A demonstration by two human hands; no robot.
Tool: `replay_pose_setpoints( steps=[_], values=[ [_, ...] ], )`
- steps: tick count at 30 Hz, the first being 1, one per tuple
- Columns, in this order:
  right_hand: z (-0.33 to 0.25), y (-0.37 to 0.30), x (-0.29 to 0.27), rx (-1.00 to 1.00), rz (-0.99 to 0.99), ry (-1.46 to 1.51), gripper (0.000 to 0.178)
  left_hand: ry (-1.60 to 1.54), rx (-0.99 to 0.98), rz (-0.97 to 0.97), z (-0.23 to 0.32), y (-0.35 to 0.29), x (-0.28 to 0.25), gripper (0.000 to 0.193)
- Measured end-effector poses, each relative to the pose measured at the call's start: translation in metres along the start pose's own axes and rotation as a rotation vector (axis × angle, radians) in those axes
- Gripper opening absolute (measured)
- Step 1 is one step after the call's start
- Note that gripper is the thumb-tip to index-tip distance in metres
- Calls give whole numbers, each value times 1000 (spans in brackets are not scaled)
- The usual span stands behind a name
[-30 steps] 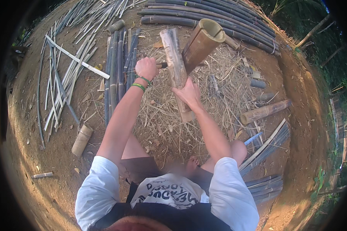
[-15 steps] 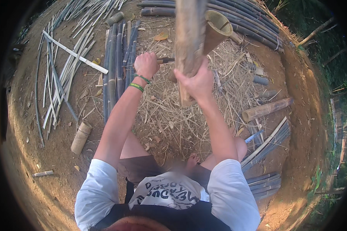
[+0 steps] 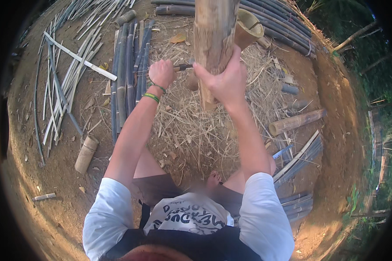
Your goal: The person saws a section from a bamboo pole and then uses a knife to split the section into multiple strips.
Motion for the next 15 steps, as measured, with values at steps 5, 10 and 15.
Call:
replay_pose_setpoints(
  steps=[5,10,15],
  values=[
    [126,-91,93,368,-550,-437,88,-23,-99,-73,-12,-5,29,24],
    [104,-45,69,431,-563,-137,87,-38,-85,-73,-5,-6,21,14],
    [10,14,2,158,-131,21,86,-29,-109,-74,-15,-8,21,12]
  ],
)
Point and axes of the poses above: each hand's wrist, its own y-axis towards the middle knuckle, its own x-axis out of the palm, z = x × y, the point moved 9 cm from there along y, towards the middle knuckle, and after that the axes turned 11 degrees about -y, right-handed, at the moved point
